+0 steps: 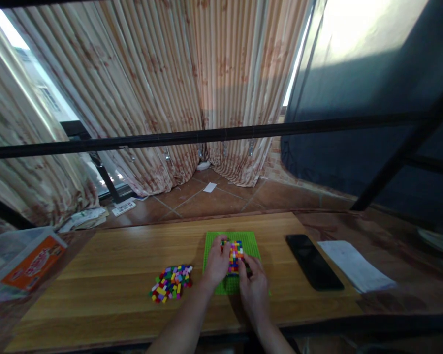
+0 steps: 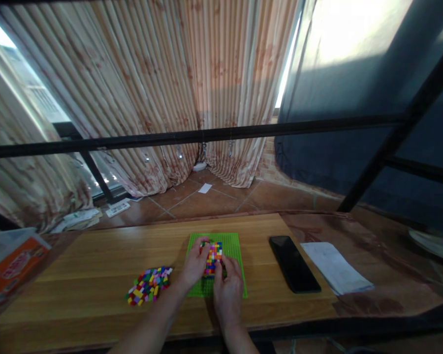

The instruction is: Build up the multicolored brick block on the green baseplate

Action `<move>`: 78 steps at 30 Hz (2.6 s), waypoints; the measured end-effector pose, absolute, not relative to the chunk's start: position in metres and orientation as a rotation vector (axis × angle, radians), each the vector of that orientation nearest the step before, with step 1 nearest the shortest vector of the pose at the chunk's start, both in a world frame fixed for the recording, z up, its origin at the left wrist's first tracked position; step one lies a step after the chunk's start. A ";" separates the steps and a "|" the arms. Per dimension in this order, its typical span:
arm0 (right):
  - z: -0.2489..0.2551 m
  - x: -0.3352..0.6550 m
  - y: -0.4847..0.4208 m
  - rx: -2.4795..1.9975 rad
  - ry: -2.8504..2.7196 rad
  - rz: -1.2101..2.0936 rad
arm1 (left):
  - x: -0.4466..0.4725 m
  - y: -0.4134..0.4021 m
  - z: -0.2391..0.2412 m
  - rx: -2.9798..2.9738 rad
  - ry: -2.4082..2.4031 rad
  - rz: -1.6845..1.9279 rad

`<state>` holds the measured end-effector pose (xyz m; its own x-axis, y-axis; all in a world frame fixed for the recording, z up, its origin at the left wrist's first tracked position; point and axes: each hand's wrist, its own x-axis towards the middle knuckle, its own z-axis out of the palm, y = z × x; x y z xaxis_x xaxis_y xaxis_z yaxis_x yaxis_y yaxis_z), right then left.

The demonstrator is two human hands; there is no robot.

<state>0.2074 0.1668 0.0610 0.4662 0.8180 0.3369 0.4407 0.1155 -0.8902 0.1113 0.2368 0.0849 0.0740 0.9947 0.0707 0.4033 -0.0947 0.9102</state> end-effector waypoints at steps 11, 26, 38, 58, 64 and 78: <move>0.063 0.223 0.171 -1.471 -1.266 0.495 | 0.111 0.234 0.081 1.630 1.400 1.055; 0.048 0.212 0.172 -1.505 -1.206 0.469 | 0.116 0.225 0.087 1.633 1.493 1.089; 0.007 0.225 0.177 -1.679 -1.109 0.468 | 0.118 0.220 0.088 1.520 1.448 1.067; 0.043 0.219 0.166 -1.928 -1.173 0.303 | 0.125 0.228 0.079 1.507 1.357 1.135; 0.045 0.217 0.166 -1.895 -1.184 0.303 | 0.123 0.228 0.082 1.493 1.358 1.145; 0.051 0.215 0.166 -1.660 -1.017 0.521 | 0.072 0.194 0.113 1.543 1.453 1.207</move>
